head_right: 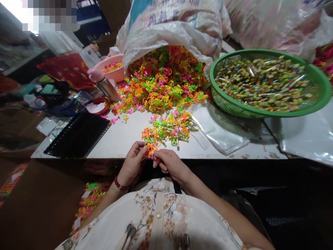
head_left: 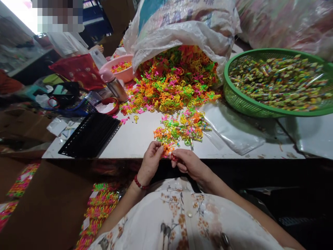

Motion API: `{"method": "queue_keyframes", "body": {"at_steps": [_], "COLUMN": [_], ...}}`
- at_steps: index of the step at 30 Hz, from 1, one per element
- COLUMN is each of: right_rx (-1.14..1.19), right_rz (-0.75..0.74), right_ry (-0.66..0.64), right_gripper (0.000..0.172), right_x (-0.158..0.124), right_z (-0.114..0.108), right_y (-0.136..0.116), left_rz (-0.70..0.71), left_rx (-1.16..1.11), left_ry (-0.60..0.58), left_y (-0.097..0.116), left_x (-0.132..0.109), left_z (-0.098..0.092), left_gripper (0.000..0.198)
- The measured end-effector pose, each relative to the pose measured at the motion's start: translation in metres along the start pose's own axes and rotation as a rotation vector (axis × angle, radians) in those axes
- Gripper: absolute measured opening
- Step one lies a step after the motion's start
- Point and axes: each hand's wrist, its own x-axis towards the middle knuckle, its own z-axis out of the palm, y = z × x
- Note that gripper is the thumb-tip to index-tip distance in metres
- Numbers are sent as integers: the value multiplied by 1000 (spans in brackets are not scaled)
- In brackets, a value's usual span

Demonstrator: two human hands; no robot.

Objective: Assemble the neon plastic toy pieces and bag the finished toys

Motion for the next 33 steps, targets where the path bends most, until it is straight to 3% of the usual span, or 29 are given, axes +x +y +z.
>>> {"method": "queue_keyframes", "body": {"at_steps": [6,11,14,18,21,27,33], "right_rx": [-552,-889,-758,-324,-156,-474,-707], "right_rz": [-174,-388,-322,-101,-66,-336,-493], "right_ry": [168,209,139,-17,-65,45,216], "right_gripper": [30,21,25,33,31,28,22], "right_x": [0,-2,-2,-1,-1,2,7], "right_z": [0,-4,-9,-15,-17,-19,-21], "right_y": [7,8,3,-5,-7,3,10], "left_rz": [-95,-110,-148,-240,-311,-203,-166], "left_rx": [29,61,17,-186,-281,-93,35], "left_ry": [-9,-40,-134,-281,-362,-252,-248], "left_y": [6,17,24,29,27,26,28], "left_x": [1,0,1,2,1,-2,-5], "left_z": [-1,-6,-13,-22,-23,-15,-9], "left_gripper": [28,29,29,30,35,30,36]}}
